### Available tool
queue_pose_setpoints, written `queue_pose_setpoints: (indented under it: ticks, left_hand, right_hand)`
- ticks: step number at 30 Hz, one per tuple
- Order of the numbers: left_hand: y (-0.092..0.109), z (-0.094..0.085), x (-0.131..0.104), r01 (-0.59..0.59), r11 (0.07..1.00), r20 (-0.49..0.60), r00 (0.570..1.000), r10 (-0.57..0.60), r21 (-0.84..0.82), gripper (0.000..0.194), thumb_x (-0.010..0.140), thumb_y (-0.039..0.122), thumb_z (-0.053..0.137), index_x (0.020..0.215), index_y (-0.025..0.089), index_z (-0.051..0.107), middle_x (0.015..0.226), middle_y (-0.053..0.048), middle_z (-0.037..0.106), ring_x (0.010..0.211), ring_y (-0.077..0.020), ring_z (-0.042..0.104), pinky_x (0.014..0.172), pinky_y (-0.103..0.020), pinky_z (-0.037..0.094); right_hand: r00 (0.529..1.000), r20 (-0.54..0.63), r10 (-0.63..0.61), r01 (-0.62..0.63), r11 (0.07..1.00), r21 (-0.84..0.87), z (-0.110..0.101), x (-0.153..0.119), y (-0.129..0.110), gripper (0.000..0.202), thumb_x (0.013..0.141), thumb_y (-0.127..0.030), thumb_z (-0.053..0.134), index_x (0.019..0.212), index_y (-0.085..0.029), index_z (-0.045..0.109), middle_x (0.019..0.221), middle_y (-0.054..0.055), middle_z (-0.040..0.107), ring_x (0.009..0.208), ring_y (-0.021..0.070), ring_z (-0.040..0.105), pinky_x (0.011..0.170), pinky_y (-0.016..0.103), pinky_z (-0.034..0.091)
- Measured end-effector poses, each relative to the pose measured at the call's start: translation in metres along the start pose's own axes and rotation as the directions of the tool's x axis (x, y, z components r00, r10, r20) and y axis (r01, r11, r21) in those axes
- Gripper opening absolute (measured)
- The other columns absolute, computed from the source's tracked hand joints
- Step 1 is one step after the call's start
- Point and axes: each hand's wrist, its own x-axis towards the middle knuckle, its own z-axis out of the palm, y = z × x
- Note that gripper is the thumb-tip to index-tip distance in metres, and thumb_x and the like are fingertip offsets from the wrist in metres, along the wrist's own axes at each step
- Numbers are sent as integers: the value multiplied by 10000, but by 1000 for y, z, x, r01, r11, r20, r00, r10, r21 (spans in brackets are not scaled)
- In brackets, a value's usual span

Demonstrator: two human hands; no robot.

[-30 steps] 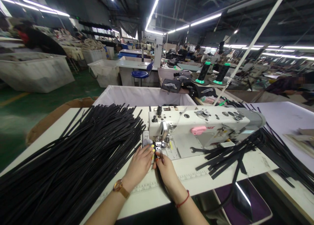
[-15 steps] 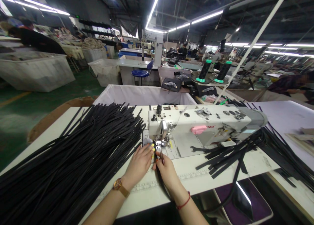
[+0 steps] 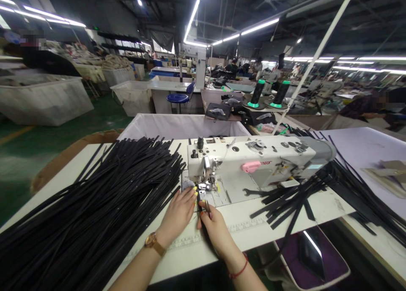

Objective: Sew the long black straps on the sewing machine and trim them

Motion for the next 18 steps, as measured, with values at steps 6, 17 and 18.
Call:
queue_pose_setpoints:
  ticks: [6,17,18]
  left_hand:
    - [3,-6,1,-36,998,-2,999,36,52,382,939,146,430,1286,158,589,1393,-102,562,1309,-290,484,1093,-531,391]
    - [-83,-23,120,-35,996,23,999,37,-80,231,815,265,524,906,148,701,971,-104,725,1002,-295,630,918,-442,520]
    - [-87,-21,129,-61,994,28,998,64,-86,226,804,295,530,867,164,703,909,-94,729,971,-292,637,902,-435,531]
  right_hand:
    - [1000,27,8,-9,999,35,-4,-13,7,368,889,-203,439,1217,-96,566,597,-27,632,621,174,552,688,296,412]
    - [999,52,12,-16,997,71,-5,-28,34,358,845,-269,528,1163,-168,658,534,-23,607,542,179,607,635,284,494]
    - [999,5,43,-43,997,59,-2,-28,37,360,831,-275,547,1158,-183,667,556,-12,623,546,184,616,626,284,500]
